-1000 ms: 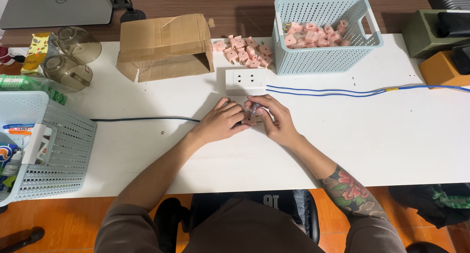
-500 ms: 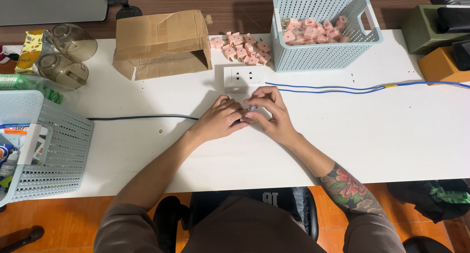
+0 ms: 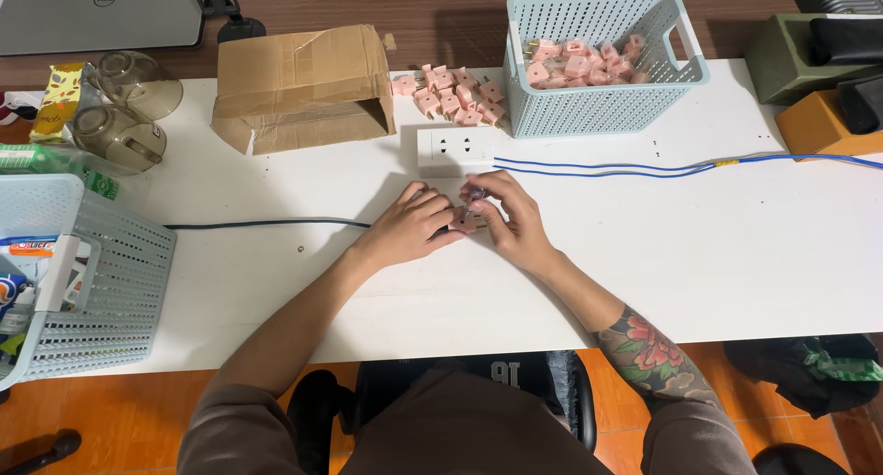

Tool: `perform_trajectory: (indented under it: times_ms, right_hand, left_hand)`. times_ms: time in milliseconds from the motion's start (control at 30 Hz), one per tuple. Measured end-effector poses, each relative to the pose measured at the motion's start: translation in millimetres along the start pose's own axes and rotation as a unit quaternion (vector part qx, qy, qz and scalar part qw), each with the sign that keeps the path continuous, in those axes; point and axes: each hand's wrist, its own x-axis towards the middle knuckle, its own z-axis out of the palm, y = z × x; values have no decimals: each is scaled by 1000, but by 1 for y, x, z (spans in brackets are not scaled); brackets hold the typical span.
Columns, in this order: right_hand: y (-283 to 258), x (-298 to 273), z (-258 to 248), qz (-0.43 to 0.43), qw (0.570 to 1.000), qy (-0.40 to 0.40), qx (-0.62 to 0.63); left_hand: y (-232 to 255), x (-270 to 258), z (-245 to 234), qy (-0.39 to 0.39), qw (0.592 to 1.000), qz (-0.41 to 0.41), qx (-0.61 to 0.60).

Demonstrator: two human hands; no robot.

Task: Assembling internal components of an electrical wall socket using a screwdriver.

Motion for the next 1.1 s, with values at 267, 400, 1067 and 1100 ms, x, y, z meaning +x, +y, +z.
perform_trajectory:
  times_ms: [267, 400, 1067, 1100]
  right_hand:
    - [-10, 7, -3, 10, 1000, -19, -8]
    - [-2, 4, -1, 8, 1000, -15, -9]
    - [4, 1, 1, 19, 1000, -11, -10]
    - [1, 3, 1, 17, 1000, -12, -10]
  left_hand:
    - [5, 3, -6, -4, 1000, -11, -2]
    - [1, 1, -1, -2, 1000, -4, 8]
    - [4, 4, -15, -46, 998, -31, 5]
    - [4, 5, -16, -45, 998, -32, 6]
